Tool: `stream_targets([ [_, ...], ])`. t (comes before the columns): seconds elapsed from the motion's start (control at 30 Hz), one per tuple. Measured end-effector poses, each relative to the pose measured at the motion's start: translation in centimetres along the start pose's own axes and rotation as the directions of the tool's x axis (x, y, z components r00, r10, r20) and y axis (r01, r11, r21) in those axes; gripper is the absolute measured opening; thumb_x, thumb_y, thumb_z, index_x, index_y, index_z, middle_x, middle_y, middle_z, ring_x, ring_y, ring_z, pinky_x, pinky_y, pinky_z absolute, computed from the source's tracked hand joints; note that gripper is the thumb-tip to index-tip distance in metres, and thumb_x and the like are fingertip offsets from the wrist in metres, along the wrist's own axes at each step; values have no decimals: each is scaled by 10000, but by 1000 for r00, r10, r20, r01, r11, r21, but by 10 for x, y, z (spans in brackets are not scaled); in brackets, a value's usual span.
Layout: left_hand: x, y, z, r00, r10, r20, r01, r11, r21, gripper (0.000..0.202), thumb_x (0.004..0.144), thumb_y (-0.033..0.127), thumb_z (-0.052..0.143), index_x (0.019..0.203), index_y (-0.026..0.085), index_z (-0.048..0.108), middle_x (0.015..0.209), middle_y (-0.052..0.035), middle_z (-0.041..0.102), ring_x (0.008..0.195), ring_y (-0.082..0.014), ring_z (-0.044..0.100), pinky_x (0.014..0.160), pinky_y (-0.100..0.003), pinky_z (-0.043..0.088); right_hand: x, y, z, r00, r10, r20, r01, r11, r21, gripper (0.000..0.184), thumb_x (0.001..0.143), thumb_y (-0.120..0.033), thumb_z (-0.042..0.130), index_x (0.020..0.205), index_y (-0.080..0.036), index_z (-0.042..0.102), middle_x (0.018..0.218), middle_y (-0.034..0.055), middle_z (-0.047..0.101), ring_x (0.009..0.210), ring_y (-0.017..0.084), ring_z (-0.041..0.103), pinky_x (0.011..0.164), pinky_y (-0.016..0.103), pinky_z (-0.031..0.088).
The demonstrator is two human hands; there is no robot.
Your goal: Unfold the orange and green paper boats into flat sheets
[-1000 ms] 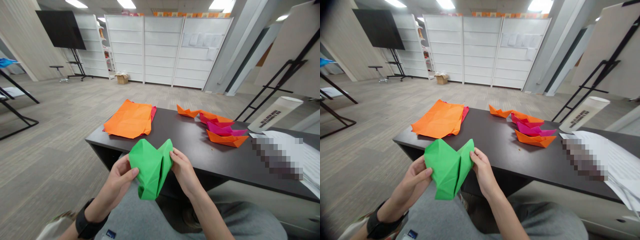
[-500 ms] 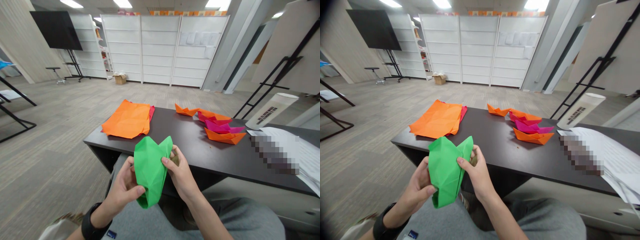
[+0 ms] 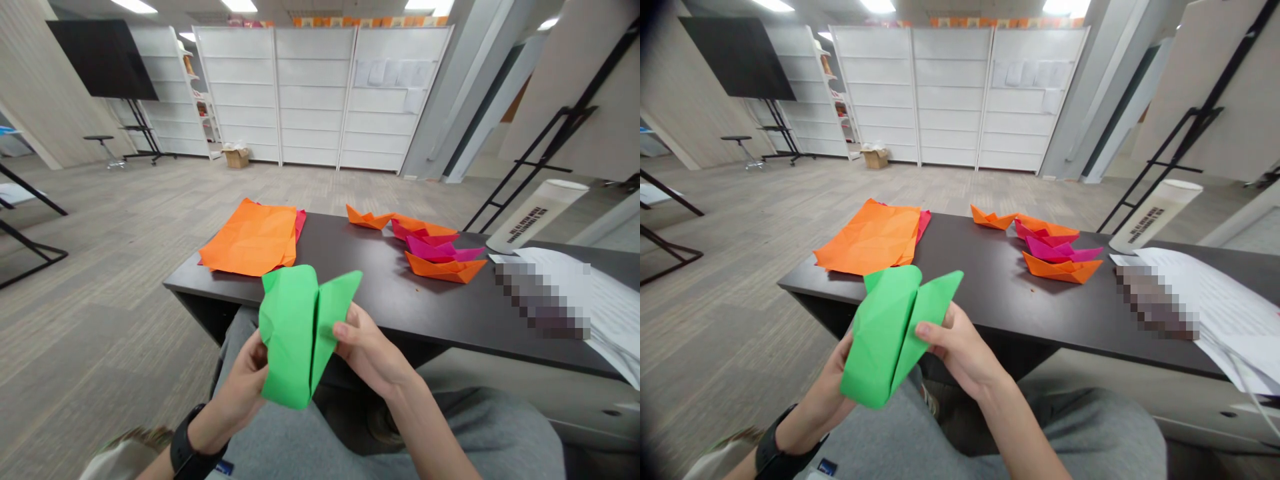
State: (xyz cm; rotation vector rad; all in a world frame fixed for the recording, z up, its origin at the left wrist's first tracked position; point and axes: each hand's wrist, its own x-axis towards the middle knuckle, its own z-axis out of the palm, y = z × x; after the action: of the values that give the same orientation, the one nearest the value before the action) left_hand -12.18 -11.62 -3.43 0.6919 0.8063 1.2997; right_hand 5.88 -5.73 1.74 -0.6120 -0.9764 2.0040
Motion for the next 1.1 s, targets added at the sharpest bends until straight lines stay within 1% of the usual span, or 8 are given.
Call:
stream_targets([
  [0.07,-1,2,2,996,59,-73,-62,998,-32,450,649,318,878,1064,271,712,923,-12,755,833,-187,698,822,-286,539,-1,1,1,983,72,168,-71,997,-12,538,607,-260,893,1074,-187,637,968,34,733,812,160,691,740,254,520],
  [0.13,-2,6,7,991,92,-94,-97,994,-47,485,670,337,865,1121,288,694,977,-19,755,915,-209,698,891,-323,529,-1,4,4,971,83,224,-75,996,-44,477,618,-221,884,1036,-173,660,933,34,738,815,160,695,765,260,521],
  [0.37,-6,14,18,990,121,-73,-132,974,-184,611,642,412,862,1209,305,662,1219,-34,693,1175,-277,603,1012,-376,474,2,17,17,998,-53,-46,56,996,63,284,757,-366,795,932,-180,672,931,51,741,821,181,699,762,303,551],
  [0.5,-7,12,12,997,18,74,2,965,-264,488,697,505,800,1131,303,704,1159,-29,715,1153,-278,613,1015,-392,462,4,20,20,984,-78,-160,92,992,81,336,745,-391,806,970,-199,648,889,30,738,746,170,698,663,273,564],
  [0.63,-7,8,12,981,49,187,-9,978,-207,583,597,319,898,1142,301,692,1073,-14,726,1044,-221,648,955,-305,466,6,20,19,982,-53,-182,74,991,114,350,747,-378,805,989,-191,635,875,26,731,694,154,685,613,255,562],
  [0.87,-9,7,23,980,117,162,-106,992,-74,677,683,296,854,1290,374,564,1169,-15,646,942,-162,616,768,-231,479,8,28,18,991,10,-136,12,987,160,341,761,-368,787,996,-182,623,770,-1,691,546,112,598,481,212,491],
  [1.0,-15,14,30,983,158,98,-166,983,82,735,662,374,864,1304,326,510,1176,-58,632,1007,-221,605,770,-264,469,12,38,18,983,-19,-184,31,998,62,459,736,-389,798,1112,-203,611,850,8,682,652,121,622,601,226,515],
  [1.1,-22,22,34,973,221,66,-229,961,152,724,659,403,860,1277,312,494,1085,-58,653,927,-214,616,763,-280,474,11,42,14,929,-226,-295,144,951,-274,749,726,-330,794,1381,-250,442,1050,49,639,862,176,641,752,300,537],
])
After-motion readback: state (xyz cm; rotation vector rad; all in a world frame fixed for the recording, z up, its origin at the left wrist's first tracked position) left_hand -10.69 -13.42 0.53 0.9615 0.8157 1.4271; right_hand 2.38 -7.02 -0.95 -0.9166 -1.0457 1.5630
